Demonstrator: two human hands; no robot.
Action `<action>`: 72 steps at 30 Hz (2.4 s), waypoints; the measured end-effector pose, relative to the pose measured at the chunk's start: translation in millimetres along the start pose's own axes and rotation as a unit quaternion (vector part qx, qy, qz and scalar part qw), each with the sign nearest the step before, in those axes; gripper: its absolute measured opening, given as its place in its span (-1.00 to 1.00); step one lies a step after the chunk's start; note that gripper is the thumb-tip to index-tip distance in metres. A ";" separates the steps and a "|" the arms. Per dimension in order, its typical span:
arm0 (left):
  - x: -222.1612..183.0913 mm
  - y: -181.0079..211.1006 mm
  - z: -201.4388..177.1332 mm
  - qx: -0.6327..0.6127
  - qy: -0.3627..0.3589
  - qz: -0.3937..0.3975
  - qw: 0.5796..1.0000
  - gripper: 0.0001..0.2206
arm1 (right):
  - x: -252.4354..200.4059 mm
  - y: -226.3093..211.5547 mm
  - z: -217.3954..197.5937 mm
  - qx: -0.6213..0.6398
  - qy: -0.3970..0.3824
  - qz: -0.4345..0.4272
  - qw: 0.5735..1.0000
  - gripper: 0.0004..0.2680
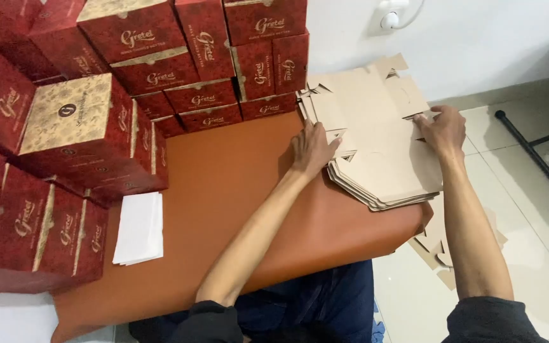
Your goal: Assembling a cardboard box from a flat template by folding sides and tucking in flaps.
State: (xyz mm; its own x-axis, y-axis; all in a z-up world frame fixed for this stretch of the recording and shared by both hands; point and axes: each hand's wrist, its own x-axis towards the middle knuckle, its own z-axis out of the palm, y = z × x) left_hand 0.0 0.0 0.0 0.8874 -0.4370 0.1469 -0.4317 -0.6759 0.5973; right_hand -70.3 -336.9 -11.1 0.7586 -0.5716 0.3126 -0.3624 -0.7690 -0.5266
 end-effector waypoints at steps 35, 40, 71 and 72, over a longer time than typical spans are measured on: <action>-58.5 51.1 -81.3 -0.340 -0.030 0.016 0.940 -0.83 | -99.9 -29.0 -183.8 0.091 -0.034 -0.027 0.995 -0.84; -130.6 -0.8 -139.2 -0.269 -0.045 0.068 0.960 -0.67 | -153.4 -104.2 -167.5 0.171 -0.143 0.041 0.974 -0.87; -291.0 -79.3 -159.1 0.087 0.090 0.050 0.991 -0.38 | -294.7 -246.1 -59.4 0.061 -0.106 -0.100 0.987 -0.61; -296.2 -79.1 -148.9 0.106 0.081 0.071 0.988 -0.28 | -305.7 -240.3 -65.7 0.053 -0.129 -0.036 0.990 -0.58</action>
State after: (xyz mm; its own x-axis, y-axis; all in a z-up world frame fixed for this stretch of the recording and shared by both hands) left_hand -204.6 271.3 26.7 0.8223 -0.4474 0.3515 -0.5626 -0.7317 0.3848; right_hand -250.8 3.8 71.8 0.8986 -0.4134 0.1468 -0.2535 -0.7625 -0.5953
